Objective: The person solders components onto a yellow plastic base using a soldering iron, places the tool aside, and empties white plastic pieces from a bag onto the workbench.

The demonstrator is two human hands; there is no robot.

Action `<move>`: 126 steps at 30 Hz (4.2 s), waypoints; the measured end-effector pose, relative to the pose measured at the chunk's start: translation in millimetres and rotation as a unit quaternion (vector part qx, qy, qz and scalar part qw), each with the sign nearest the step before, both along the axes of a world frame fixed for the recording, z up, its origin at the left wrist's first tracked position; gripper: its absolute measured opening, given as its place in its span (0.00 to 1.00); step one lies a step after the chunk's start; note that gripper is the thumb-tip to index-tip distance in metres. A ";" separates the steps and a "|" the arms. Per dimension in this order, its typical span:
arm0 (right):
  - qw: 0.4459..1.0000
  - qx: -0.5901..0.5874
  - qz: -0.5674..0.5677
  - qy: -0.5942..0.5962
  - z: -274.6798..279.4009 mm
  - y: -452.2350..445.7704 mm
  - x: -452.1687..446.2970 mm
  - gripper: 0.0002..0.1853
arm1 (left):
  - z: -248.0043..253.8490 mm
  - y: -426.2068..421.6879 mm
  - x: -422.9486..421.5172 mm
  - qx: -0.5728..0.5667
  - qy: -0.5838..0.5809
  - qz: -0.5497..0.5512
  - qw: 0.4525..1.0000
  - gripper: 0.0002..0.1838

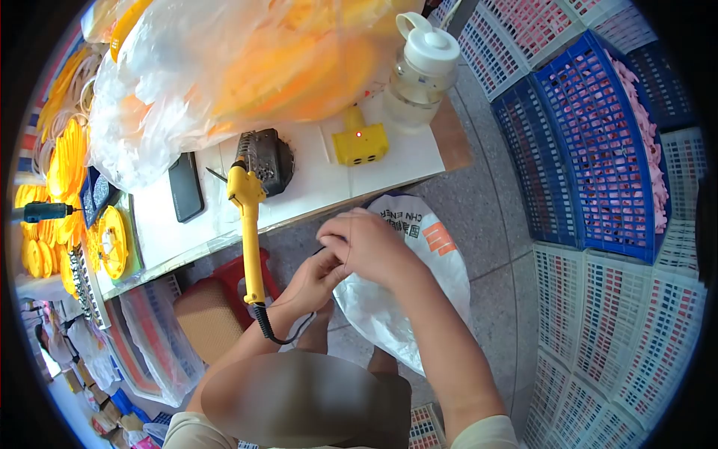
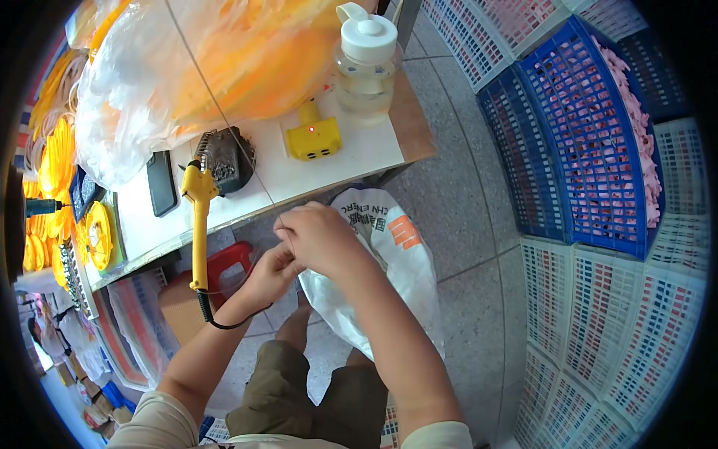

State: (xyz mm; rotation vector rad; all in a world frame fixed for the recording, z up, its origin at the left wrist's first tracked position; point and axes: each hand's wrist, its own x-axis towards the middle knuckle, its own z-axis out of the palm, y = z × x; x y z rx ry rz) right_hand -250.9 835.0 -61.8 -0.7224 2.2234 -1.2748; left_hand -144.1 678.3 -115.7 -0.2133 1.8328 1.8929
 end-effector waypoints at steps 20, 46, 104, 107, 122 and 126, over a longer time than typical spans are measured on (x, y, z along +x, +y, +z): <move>0.944 0.002 -0.254 0.210 3.5 55.0 46.6 0.24 | 60.9 22.7 -83.5 -0.018 0.230 -0.051 0.972 0.19; 0.654 -0.343 -0.639 0.218 91.1 174.9 6.0 0.15 | 54.0 -22.5 -44.1 -0.185 0.108 -0.126 0.969 0.15; 0.890 0.144 -0.298 0.315 -19.8 -2.7 -29.3 0.12 | 39.8 9.2 -146.5 -0.385 0.489 0.024 0.782 0.31; 0.902 0.127 -0.274 0.308 -20.5 4.7 -38.1 0.12 | 40.2 7.6 -149.2 -0.386 0.495 0.020 0.778 0.32; 0.911 0.128 -0.263 0.292 -19.5 7.5 -39.0 0.11 | 38.1 8.4 -145.9 -0.398 0.490 0.017 0.776 0.31; 0.921 0.144 -0.260 0.252 -9.0 9.2 -37.2 0.10 | 37.4 8.8 -147.6 -0.402 0.491 0.018 0.772 0.31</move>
